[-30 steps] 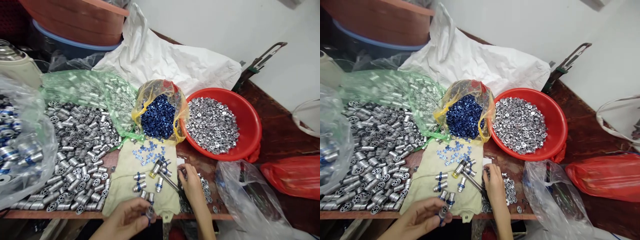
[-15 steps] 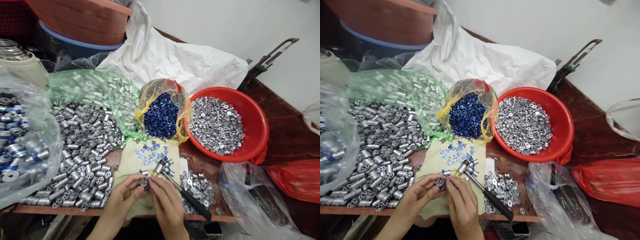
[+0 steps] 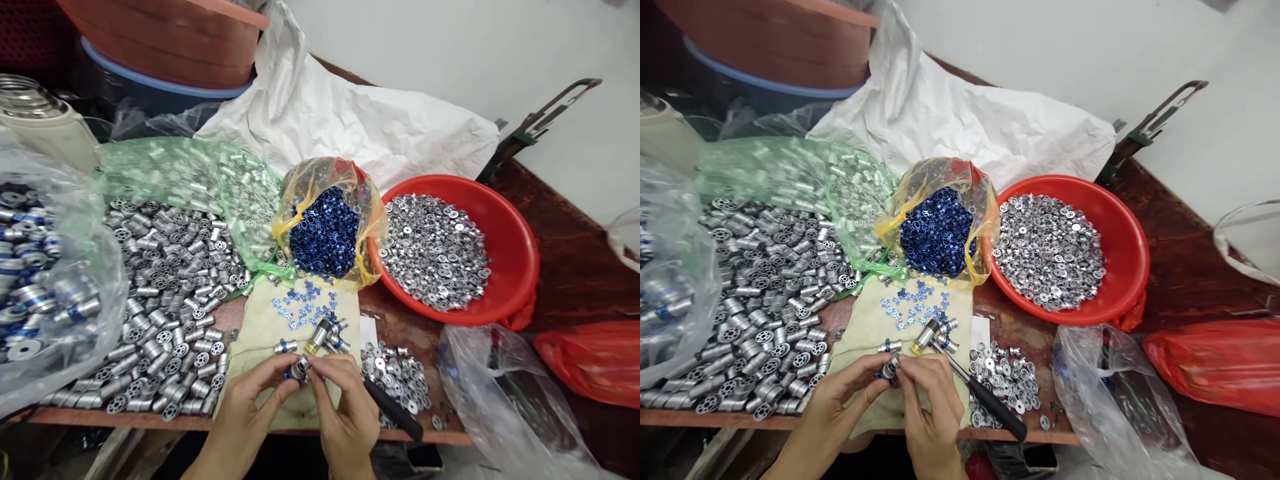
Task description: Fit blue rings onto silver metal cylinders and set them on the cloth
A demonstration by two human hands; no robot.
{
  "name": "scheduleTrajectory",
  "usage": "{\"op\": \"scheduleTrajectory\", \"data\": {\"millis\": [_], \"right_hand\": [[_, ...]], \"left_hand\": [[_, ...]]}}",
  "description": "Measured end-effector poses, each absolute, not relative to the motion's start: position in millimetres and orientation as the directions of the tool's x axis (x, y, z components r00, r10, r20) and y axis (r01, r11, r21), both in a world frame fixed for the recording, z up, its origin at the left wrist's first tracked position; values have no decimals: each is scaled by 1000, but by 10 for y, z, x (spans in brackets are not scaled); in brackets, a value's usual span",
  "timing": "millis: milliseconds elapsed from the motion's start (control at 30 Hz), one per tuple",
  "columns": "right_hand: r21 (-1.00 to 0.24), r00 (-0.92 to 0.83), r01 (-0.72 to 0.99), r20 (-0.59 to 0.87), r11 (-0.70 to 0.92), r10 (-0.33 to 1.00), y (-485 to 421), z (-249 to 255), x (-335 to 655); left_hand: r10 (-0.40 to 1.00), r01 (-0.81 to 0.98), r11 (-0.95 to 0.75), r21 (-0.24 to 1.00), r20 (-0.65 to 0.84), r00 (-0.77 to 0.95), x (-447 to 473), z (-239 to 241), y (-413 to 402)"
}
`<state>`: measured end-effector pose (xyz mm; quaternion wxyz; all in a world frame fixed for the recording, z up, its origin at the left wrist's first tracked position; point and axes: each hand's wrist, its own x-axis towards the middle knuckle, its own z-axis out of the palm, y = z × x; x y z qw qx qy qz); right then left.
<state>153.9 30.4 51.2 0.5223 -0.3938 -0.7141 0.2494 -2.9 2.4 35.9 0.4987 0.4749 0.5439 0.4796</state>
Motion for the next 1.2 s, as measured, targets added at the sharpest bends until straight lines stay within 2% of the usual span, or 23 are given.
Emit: {"op": "scheduleTrajectory", "data": {"millis": [167, 300, 367, 500, 567, 667, 733, 800, 867, 933, 1033, 1133, 1200], "right_hand": [[-733, -212, 294, 576, 613, 790, 295, 561, 1581], [-713, -366, 391, 460, 582, 809, 282, 628, 1634], [-645, -426, 471, 431, 601, 796, 259, 615, 1614], [-469, -450, 530, 550, 707, 703, 170, 517, 1501], [-425, -475, 533, 566, 732, 674, 128, 494, 1499], [-397, -506, 598, 486, 696, 713, 135, 495, 1711], [-352, -422, 744, 411, 567, 808, 199, 463, 1973], [-310, -289, 861, 352, 402, 890, 283, 378, 2228], [-324, -268, 873, 305, 365, 914, 339, 269, 2387], [-346, -294, 854, 297, 389, 909, 338, 192, 2428], [-413, -267, 826, 312, 383, 912, 267, 193, 2370], [-494, -107, 827, 330, 269, 938, 255, 257, 2337], [-475, 28, 866, 359, 157, 933, 316, 259, 2350]], "left_hand": [[992, 38, 120, 992, -119, -36, -49, 388, 4], [974, -109, 226, 968, -223, 42, -58, 412, 10], [960, -174, 278, 945, -267, 84, -52, 402, 4], [936, -220, 340, 914, -306, 177, -37, 351, -86], [926, -197, 358, 913, -321, 198, -65, 330, -166], [956, 12, 290, 957, -290, 44, -180, 309, -243], [983, 302, 147, 942, -104, -155, -270, 279, -210], [957, 590, -1, 807, 171, -233, -316, 224, -104], [925, 745, -93, 660, 334, -180, -293, 150, 31], [919, 794, -138, 592, 376, -121, -224, 80, 136], [917, 802, -154, 577, 385, -101, -131, 8, 171], [924, 802, -173, 571, 376, -68, -111, -34, 105], [937, 799, -192, 570, 347, -22, -110, -62, 61]]}}
